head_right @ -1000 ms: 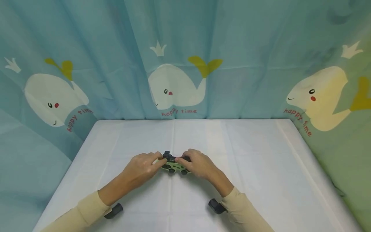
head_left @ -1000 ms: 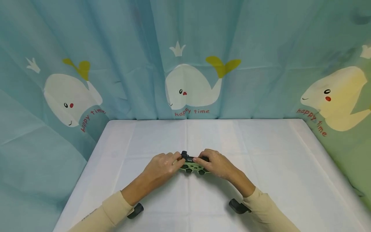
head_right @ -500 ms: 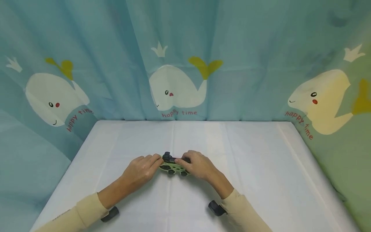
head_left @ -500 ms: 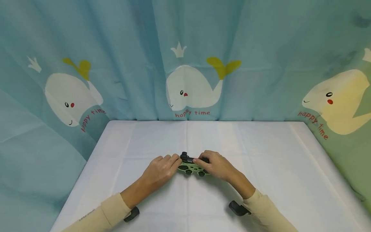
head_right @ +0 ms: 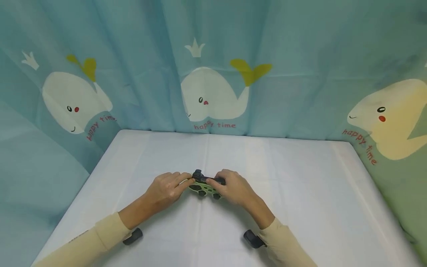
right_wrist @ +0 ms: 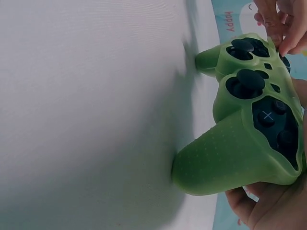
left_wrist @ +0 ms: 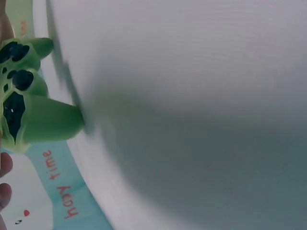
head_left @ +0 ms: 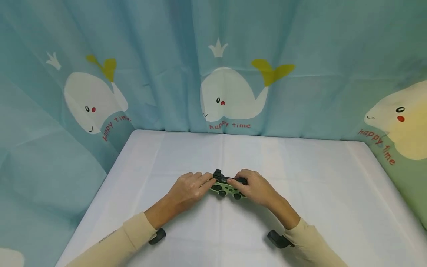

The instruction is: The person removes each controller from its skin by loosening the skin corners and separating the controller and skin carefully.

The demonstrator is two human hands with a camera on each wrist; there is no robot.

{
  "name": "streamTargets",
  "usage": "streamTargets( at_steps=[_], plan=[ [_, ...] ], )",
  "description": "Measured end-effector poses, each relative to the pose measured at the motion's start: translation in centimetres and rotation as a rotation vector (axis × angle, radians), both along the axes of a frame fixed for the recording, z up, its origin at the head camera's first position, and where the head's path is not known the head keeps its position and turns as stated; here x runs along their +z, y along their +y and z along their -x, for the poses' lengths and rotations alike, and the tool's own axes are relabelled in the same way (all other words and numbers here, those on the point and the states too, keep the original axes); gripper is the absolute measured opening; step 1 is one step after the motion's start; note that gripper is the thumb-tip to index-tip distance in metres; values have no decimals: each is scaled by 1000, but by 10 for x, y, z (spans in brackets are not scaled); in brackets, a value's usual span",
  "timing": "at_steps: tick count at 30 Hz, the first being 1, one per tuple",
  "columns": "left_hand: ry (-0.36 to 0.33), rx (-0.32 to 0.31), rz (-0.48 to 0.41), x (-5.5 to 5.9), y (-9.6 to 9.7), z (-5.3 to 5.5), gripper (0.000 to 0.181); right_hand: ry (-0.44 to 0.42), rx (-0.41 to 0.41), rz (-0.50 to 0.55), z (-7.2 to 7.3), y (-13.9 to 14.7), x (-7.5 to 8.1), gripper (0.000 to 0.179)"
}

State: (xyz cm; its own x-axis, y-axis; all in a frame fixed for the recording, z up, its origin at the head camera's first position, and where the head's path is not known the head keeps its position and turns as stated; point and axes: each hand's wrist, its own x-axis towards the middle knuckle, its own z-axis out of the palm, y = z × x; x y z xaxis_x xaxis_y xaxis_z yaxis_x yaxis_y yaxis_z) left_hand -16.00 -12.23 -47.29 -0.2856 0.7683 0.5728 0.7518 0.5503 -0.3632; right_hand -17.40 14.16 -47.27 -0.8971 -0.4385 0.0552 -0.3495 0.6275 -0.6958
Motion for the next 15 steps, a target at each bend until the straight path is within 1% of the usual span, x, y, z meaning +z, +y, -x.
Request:
streamTargets(
  at_steps=[5, 8, 12, 15],
  plan=[
    [-62, 47, 13, 7, 2, 2, 20, -15, 3, 9, 6, -4, 0, 41],
    [-82, 83, 60, 10, 6, 2, 13, -25, -5, 11, 6, -3, 1, 42],
    [-61, 112, 126, 15, 10, 2, 10, -15, -5, 14, 3, -1, 1, 42],
    [-43, 102, 158, 17, 13, 5, 12, -2, -8, 18, 1, 0, 1, 42]
  ],
)
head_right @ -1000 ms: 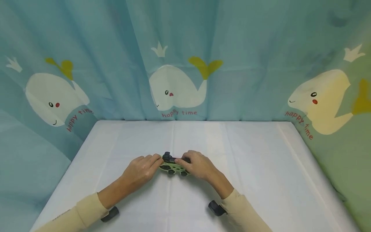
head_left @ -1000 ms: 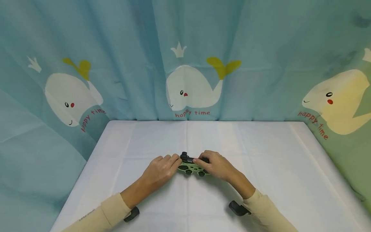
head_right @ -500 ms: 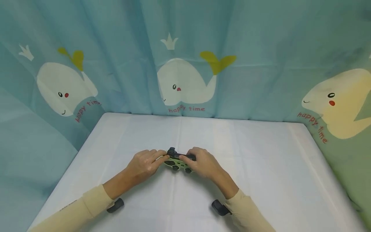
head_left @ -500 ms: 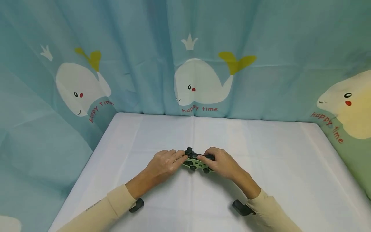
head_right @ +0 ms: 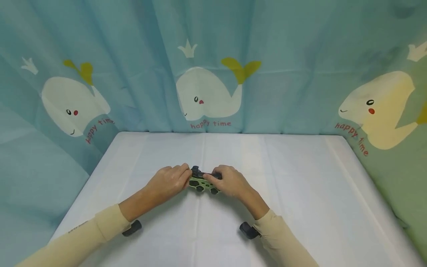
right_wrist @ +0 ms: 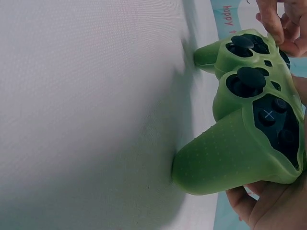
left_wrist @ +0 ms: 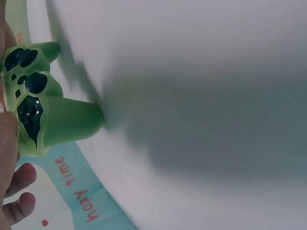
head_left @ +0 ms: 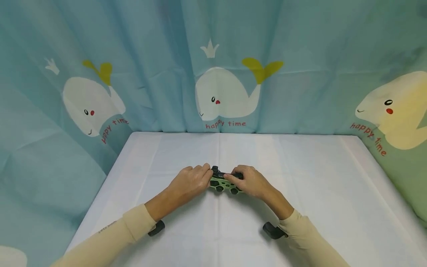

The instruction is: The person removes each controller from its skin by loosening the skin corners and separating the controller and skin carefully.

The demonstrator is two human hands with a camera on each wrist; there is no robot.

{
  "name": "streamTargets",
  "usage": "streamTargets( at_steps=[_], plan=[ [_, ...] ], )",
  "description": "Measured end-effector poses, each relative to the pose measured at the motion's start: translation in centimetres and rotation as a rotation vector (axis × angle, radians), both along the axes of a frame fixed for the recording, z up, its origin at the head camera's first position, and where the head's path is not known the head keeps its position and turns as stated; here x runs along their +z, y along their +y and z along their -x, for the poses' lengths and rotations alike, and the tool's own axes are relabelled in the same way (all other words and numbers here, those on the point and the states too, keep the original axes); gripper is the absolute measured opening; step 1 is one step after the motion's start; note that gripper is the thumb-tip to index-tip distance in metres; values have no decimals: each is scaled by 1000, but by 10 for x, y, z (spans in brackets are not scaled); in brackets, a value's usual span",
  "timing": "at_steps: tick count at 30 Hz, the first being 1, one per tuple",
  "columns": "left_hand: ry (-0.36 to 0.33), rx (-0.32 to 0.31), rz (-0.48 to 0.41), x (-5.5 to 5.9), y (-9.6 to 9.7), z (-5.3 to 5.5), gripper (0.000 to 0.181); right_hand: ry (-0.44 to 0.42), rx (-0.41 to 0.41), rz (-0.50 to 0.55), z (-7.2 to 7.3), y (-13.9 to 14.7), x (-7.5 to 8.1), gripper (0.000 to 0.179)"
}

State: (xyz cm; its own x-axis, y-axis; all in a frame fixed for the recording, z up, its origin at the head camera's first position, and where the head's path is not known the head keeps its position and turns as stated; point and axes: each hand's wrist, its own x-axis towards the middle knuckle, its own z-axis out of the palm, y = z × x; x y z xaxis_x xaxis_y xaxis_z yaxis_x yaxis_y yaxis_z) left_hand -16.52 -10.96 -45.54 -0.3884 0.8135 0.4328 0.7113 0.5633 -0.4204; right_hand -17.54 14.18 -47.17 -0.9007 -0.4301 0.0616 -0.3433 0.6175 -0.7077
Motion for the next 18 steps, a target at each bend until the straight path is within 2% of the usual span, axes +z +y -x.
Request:
streamTargets(
  at_steps=[7, 10, 15, 18],
  plan=[
    [-3, -79, 35, 2, -6, 17, 25, -65, -1, 20, 5, -7, 3, 42],
    [-45, -81, -26, 0, -12, 20, 25, -98, 18, 39, 8, -12, 4, 44],
    [-207, -138, -187, -2, -17, 19, 11, -109, 25, 24, 10, -8, 5, 43],
    [-194, -175, -187, 1, -16, 15, 23, -98, 34, 2, 8, -1, 5, 41]
  ],
)
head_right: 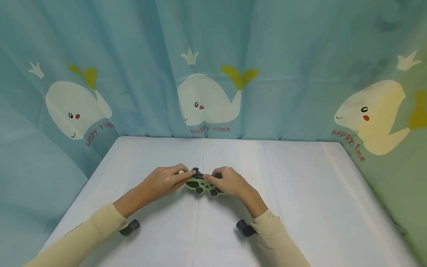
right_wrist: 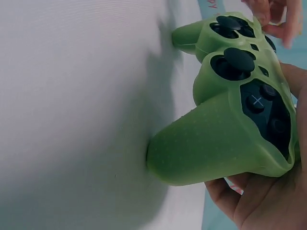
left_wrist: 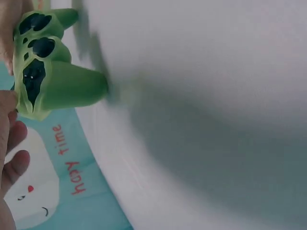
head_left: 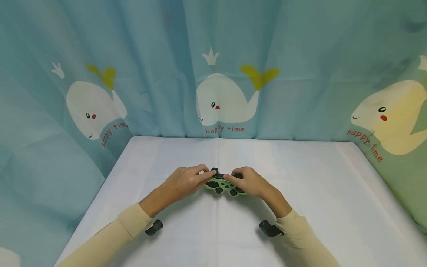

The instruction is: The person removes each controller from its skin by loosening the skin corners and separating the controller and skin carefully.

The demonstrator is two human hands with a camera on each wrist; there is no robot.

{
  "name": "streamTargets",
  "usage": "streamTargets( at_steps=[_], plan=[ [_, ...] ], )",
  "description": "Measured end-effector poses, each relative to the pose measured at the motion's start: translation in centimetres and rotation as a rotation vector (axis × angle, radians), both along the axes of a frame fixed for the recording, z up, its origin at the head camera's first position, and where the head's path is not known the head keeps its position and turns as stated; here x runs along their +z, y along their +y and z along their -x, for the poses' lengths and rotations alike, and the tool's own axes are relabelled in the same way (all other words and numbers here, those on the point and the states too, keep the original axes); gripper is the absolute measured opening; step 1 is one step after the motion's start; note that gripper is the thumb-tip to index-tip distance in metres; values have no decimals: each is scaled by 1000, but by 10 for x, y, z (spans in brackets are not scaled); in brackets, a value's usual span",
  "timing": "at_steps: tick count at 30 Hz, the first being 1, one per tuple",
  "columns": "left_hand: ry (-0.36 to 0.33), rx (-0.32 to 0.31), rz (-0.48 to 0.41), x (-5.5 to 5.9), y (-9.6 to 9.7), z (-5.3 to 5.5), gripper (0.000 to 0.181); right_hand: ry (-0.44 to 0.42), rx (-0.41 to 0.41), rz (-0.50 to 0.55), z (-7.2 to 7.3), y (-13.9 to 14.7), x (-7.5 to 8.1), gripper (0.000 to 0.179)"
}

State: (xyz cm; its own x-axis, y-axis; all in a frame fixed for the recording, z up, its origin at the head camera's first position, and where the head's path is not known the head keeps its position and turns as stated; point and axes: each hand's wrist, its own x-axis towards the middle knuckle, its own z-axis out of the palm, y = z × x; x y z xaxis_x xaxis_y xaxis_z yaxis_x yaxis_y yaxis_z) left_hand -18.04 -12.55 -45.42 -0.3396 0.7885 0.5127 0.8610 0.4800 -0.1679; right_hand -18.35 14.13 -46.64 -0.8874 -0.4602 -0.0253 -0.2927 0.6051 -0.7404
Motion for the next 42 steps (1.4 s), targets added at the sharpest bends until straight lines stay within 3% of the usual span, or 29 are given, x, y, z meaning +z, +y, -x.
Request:
streamTargets(
  at_steps=[4, 8, 11, 16, 20, 22, 24, 26, 29, 33, 36, 38, 42],
  plan=[
    [99, -25, 50, 4, 2, 0, 33, -1, 10, 12, -1, 7, 1, 42],
    [146, -47, 61, 10, 8, 8, 16, 12, 10, 36, 4, 10, 7, 42],
    [114, -32, 95, 18, 14, 11, 8, 34, 0, 42, 6, 12, 8, 39],
    [-17, 59, 252, 32, 25, 7, 11, 52, -11, 51, 3, 14, 1, 36],
    [-44, 85, 411, 33, 30, 7, 6, 38, -7, 34, 1, 14, -2, 36],
    [-48, 71, 434, 30, 28, 9, 10, 35, -3, 22, 0, 14, -2, 36],
    [-68, 53, 393, 28, 23, 10, 11, 41, 12, 21, -1, 12, -3, 36],
    [-140, 63, 299, 27, 15, 10, 14, 43, 39, 28, -3, 10, -4, 36],
    [-333, 106, 136, 22, 6, 9, 21, 47, 66, 39, -4, 5, -6, 36],
    [-637, 211, -71, 15, -1, 2, 21, 52, 70, 45, -4, 0, -8, 37],
    [-744, 277, -197, 11, -1, -9, 35, 57, 64, 35, -3, -1, -8, 38],
    [-679, 293, -214, 6, 1, -13, 41, 58, 55, 23, -2, -1, -8, 39],
    [-368, 293, -142, -3, 3, -18, 37, 59, 43, 3, 0, 0, -6, 40]
  ],
)
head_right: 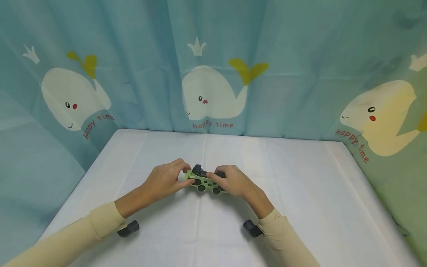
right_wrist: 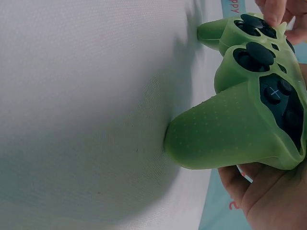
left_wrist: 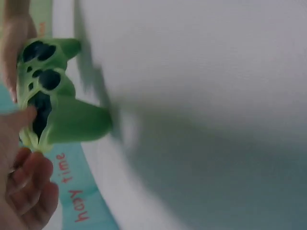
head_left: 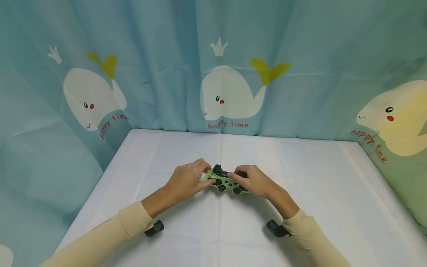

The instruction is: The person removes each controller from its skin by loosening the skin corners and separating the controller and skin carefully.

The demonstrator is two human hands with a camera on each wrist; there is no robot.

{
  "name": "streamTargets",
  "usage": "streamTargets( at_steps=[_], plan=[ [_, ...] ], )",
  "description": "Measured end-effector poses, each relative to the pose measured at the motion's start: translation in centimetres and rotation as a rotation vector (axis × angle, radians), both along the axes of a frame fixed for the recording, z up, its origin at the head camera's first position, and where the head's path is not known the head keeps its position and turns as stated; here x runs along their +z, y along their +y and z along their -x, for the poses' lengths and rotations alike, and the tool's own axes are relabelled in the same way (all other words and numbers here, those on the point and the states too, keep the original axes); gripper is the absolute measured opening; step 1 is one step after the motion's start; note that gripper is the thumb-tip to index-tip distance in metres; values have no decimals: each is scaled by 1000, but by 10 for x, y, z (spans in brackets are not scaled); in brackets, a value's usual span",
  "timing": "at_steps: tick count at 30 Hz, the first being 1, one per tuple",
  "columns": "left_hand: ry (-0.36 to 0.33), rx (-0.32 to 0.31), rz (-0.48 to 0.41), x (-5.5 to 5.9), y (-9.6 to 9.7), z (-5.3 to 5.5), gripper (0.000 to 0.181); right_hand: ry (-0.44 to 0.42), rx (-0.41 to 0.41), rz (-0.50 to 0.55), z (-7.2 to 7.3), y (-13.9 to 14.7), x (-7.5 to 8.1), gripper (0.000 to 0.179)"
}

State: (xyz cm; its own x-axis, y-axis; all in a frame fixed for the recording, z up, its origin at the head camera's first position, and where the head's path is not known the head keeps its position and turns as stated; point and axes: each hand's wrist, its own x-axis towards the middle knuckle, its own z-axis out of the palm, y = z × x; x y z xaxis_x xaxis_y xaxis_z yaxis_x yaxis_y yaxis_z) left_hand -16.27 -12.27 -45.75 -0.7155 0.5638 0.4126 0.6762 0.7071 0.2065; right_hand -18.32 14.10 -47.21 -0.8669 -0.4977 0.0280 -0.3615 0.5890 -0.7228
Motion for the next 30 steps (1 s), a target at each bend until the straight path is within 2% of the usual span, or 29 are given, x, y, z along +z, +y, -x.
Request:
streamTargets(
  at_steps=[2, 3, 7, 10, 13, 16, 20, 27, 30],
  plan=[
    [134, -24, 58, -1, 0, 1, 30, 0, 6, -5, 1, 0, 1, 40],
    [175, -35, 77, -1, 0, 1, 28, 0, 10, -5, 2, 0, 1, 40],
    [318, -108, 207, 4, 0, 6, 18, 5, 6, -4, 4, 2, 3, 40],
    [424, -158, 314, 9, -2, 9, 17, 12, 2, -1, 3, 3, 2, 38],
    [476, -198, 372, 7, -8, 8, 14, 25, 10, -1, 1, 2, 1, 37],
    [447, -214, 393, 1, -15, 5, 16, 24, 14, -9, -1, 0, 0, 37],
    [358, -201, 386, -5, -20, 1, 22, 38, 21, -35, -2, -3, 1, 40],
    [237, -180, 370, -7, -14, -2, 22, 122, 16, -120, -3, 2, 8, 41],
    [158, -155, 305, -10, -14, -2, 20, 147, 2, -150, -3, 4, 7, 43]
  ],
)
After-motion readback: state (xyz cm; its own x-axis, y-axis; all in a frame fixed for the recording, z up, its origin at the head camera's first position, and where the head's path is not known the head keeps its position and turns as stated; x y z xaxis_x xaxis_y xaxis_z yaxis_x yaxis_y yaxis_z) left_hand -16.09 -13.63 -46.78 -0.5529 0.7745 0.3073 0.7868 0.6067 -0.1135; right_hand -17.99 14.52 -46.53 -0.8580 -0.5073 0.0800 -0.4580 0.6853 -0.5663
